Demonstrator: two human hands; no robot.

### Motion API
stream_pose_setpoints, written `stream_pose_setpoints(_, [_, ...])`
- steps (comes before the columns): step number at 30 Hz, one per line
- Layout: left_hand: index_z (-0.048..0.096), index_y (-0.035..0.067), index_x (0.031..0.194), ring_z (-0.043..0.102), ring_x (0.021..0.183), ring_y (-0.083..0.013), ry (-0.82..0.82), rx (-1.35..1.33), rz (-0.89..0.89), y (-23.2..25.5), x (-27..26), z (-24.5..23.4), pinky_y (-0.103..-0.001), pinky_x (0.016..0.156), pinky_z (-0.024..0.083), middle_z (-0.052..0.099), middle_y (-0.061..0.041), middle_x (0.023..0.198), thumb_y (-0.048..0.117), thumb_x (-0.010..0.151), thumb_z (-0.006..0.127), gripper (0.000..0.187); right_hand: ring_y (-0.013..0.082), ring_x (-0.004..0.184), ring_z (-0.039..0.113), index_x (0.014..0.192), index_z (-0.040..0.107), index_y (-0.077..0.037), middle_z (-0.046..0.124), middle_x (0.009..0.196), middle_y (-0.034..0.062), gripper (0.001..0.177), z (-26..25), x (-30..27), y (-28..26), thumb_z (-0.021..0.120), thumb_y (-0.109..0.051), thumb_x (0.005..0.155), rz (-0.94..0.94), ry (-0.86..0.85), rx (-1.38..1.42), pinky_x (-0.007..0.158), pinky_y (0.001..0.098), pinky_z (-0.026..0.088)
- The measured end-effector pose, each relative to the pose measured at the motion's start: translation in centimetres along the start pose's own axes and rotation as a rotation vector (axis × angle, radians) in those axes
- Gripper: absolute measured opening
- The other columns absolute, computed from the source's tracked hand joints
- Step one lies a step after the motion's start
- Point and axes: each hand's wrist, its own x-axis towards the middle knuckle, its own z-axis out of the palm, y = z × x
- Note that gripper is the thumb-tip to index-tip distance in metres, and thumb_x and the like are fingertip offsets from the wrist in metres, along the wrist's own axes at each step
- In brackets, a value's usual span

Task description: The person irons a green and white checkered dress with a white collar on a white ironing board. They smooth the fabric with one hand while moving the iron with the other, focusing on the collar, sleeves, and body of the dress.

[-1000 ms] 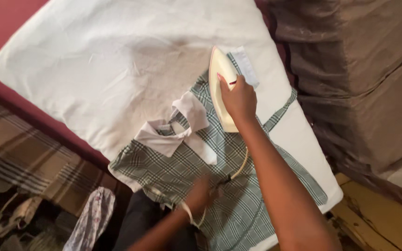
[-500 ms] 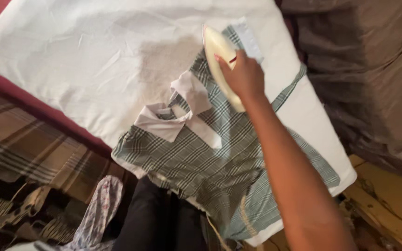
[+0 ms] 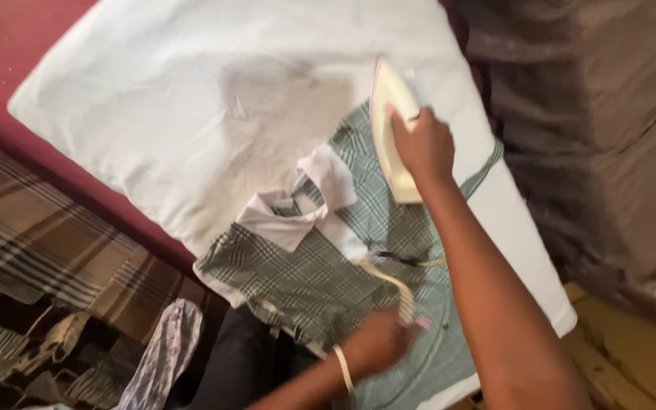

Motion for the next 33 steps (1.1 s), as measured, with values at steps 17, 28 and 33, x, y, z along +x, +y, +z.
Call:
stream_pose_setpoints(17, [0.071, 0.008, 0.093, 0.068, 0.082, -0.0378, 0.868, 0.392, 0.067, -5.1, 17.9, -21.5, -0.049, 0.078, 0.043, 0.073, -0.015, 0.08, 0.03, 0.081, 0.083, 0.028, 0.0439, 0.077, 0.073, 0.125, 0.067, -0.001, 0.073, 0.082, 0.0278, 0.069, -1.6, -3.0, 0.4, 0.065, -0.061, 0.091, -0.157, -0.327, -0.111, 0.071, 0.0511, 0.058])
stream_pose_setpoints(28, [0.071, 0.005, 0.085, 0.069, 0.075, -0.0414, 0.929, 0.203, 0.106, -6.2, 18.3, -21.4, -0.047, 0.069, 0.053, 0.071, -0.02, 0.079, 0.027, 0.077, 0.086, 0.028, 0.0466, 0.086, 0.071, 0.108, 0.069, 0.003, 0.072, 0.089, 0.0289, 0.067, 0.5, -1.6, -1.5, 0.062, -0.063, 0.095, -0.04, -0.136, 0.013, 0.076, 0.0533, 0.056])
stream_pose_setpoints(33, [0.069, 0.004, 0.084, 0.067, 0.076, -0.0431, 0.956, 0.268, 0.066, -6.3, 18.6, -21.1, -0.049, 0.07, 0.051, 0.071, -0.021, 0.078, 0.026, 0.077, 0.087, 0.03, 0.0478, 0.089, 0.071, 0.104, 0.068, 0.001, 0.072, 0.091, 0.029, 0.066, 0.6, -3.5, 0.4, 0.059, -0.064, 0.096, 0.073, -0.132, -0.107, 0.08, 0.0545, 0.055])
